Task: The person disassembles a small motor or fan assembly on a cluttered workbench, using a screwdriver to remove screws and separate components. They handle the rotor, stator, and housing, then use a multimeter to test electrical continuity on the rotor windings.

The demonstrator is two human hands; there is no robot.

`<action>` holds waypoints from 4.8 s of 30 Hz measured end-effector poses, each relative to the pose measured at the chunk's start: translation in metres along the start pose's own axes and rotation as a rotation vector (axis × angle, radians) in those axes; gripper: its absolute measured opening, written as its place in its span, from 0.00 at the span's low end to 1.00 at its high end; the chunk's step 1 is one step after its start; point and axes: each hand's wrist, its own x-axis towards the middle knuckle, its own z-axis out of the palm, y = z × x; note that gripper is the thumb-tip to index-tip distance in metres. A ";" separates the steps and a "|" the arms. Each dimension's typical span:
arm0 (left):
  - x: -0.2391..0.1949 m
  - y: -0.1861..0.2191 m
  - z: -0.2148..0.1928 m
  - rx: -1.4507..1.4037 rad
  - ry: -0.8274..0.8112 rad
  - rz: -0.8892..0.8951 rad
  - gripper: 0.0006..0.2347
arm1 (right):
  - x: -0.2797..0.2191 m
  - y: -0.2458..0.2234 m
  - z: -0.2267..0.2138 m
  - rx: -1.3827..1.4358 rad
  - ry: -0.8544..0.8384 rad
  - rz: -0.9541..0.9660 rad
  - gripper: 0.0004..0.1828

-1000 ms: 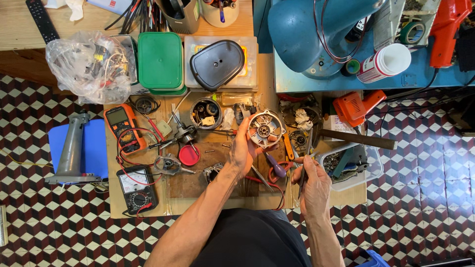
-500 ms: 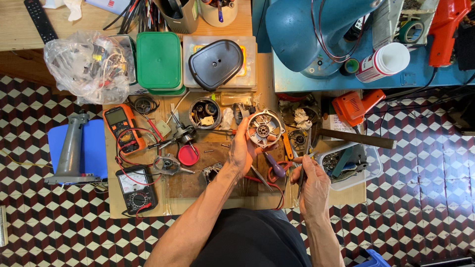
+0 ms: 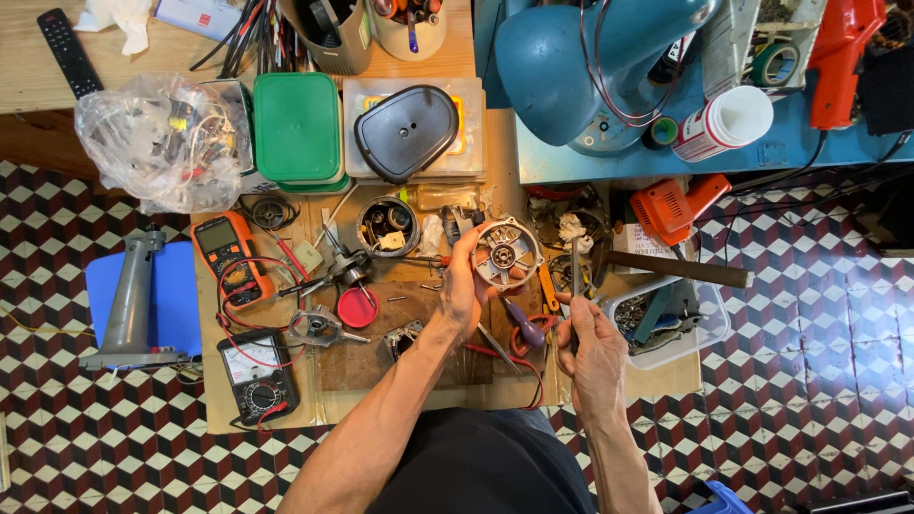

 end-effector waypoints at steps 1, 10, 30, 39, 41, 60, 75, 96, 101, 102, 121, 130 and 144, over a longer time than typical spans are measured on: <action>0.005 -0.001 0.000 0.031 0.023 -0.007 0.24 | 0.004 -0.002 0.000 -0.033 0.010 -0.022 0.20; 0.053 0.006 0.002 0.207 0.176 0.017 0.20 | 0.063 -0.025 0.014 -0.110 -0.011 0.002 0.18; 0.106 -0.038 -0.031 0.314 0.209 0.084 0.27 | 0.102 -0.004 0.033 -0.274 -0.036 -0.148 0.24; 0.115 -0.005 -0.034 0.615 0.218 0.002 0.29 | 0.112 -0.015 0.026 -0.315 -0.053 -0.114 0.23; 0.122 0.006 -0.030 0.810 0.206 0.134 0.29 | 0.115 -0.017 0.023 -0.379 -0.056 -0.114 0.23; 0.162 0.067 -0.022 1.318 -0.009 0.399 0.17 | 0.108 -0.033 0.031 -0.665 -0.123 -0.500 0.16; 0.198 0.078 -0.023 0.938 0.072 0.135 0.21 | 0.116 -0.007 0.044 -0.760 0.028 -0.355 0.16; 0.206 0.061 -0.036 0.701 0.077 0.198 0.20 | 0.119 -0.017 0.053 -0.828 0.043 -0.404 0.17; 0.220 0.076 -0.017 0.793 -0.045 0.079 0.22 | 0.121 -0.028 0.062 -0.861 -0.022 -0.255 0.20; 0.218 0.078 -0.015 0.799 -0.047 0.075 0.22 | 0.121 -0.030 0.065 -0.880 -0.023 -0.142 0.23; 0.164 0.062 -0.044 0.632 0.153 -0.003 0.29 | 0.142 -0.015 0.075 -0.574 -0.153 -0.137 0.24; 0.139 0.037 -0.030 0.661 0.500 0.067 0.29 | 0.148 -0.014 0.045 -0.481 -0.120 -0.165 0.23; 0.085 -0.007 0.012 0.447 0.666 0.108 0.20 | 0.140 0.000 0.085 0.098 0.130 0.003 0.15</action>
